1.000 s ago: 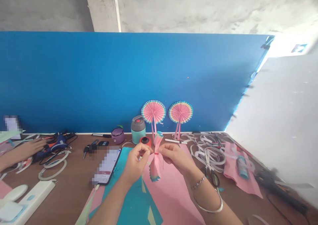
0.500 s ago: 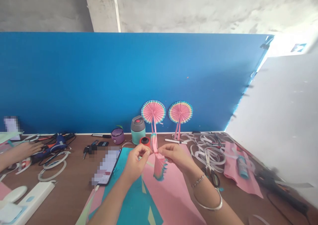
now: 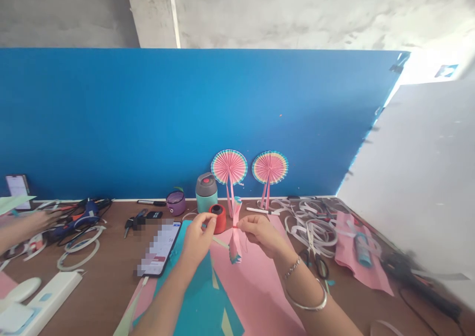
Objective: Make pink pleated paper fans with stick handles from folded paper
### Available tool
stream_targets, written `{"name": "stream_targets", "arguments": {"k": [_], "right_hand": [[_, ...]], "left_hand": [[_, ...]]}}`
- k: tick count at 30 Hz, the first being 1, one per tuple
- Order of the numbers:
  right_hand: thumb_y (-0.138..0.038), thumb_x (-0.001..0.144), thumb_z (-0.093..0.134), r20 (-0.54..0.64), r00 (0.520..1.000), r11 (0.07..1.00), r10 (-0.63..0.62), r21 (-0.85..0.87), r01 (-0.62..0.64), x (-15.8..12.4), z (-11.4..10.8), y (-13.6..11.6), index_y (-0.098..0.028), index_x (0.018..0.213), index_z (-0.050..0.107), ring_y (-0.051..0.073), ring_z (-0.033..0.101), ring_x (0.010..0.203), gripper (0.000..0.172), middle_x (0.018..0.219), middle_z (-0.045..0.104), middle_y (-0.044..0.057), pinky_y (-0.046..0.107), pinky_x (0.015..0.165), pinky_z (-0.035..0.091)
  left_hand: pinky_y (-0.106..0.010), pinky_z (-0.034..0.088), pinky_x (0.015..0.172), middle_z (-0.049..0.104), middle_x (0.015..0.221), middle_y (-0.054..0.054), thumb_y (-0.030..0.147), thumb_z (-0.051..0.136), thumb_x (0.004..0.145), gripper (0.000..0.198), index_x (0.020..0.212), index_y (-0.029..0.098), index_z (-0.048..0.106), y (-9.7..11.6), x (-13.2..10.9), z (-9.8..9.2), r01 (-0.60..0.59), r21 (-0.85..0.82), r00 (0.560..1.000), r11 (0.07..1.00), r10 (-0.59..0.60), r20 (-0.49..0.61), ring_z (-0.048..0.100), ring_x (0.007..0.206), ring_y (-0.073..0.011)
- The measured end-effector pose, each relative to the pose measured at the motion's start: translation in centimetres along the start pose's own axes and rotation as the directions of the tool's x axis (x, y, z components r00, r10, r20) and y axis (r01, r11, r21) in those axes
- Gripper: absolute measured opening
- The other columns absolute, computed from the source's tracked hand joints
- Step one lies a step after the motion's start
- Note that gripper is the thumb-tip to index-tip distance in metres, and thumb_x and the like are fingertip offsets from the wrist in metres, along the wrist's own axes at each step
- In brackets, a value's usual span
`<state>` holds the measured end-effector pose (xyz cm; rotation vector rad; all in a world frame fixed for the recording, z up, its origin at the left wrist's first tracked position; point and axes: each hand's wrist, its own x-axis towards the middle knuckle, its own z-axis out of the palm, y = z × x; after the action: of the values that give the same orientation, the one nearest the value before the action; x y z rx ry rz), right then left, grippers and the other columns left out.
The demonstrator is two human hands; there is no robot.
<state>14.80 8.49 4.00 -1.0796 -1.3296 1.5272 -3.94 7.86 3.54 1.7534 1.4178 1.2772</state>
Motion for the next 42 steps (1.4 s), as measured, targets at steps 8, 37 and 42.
{"name": "stream_targets", "arguments": {"k": [8,37,42], "right_hand": [[-0.033,0.067,0.061,-0.072,0.997,0.982,-0.026,-0.188,0.012,-0.6,0.6,-0.7,-0.018,0.053,0.046,0.007,0.022,0.049,0.025,0.052,0.031,-0.007,0.024,0.047,0.015],[-0.019,0.073,0.048,0.008,0.978,0.630,-0.209,-0.764,0.141,-1.7,2.6,-0.2,-0.017,0.065,0.062,0.010,0.045,0.054,0.016,0.058,0.056,-0.001,0.020,0.049,0.029],[-0.018,0.070,0.047,-0.053,0.991,0.714,-0.120,-0.698,0.049,-1.7,2.3,-0.8,-0.016,0.057,0.055,0.007,0.036,0.049,0.015,0.052,0.045,-0.003,0.019,0.044,0.023]], "left_hand": [[-0.032,0.042,0.081,0.062,0.093,-0.004,0.027,0.052,0.082,0.015,0.078,0.024,0.067,1.6,-1.1,0.1,-0.221,0.178,0.967,0.959,0.192,0.164,0.054,0.092,-0.0200],[-0.025,0.025,0.055,0.041,0.056,0.003,0.044,0.063,0.061,0.029,0.057,0.016,0.058,1.0,-1.0,1.1,0.466,-0.270,0.865,0.843,-0.369,0.341,0.035,0.057,-0.0116],[-0.025,0.025,0.054,0.039,0.054,0.003,0.040,0.050,0.071,0.030,0.051,0.017,0.050,1.2,-1.2,1.5,0.263,-0.122,0.919,0.957,-0.210,0.334,0.035,0.057,-0.0123]]}}
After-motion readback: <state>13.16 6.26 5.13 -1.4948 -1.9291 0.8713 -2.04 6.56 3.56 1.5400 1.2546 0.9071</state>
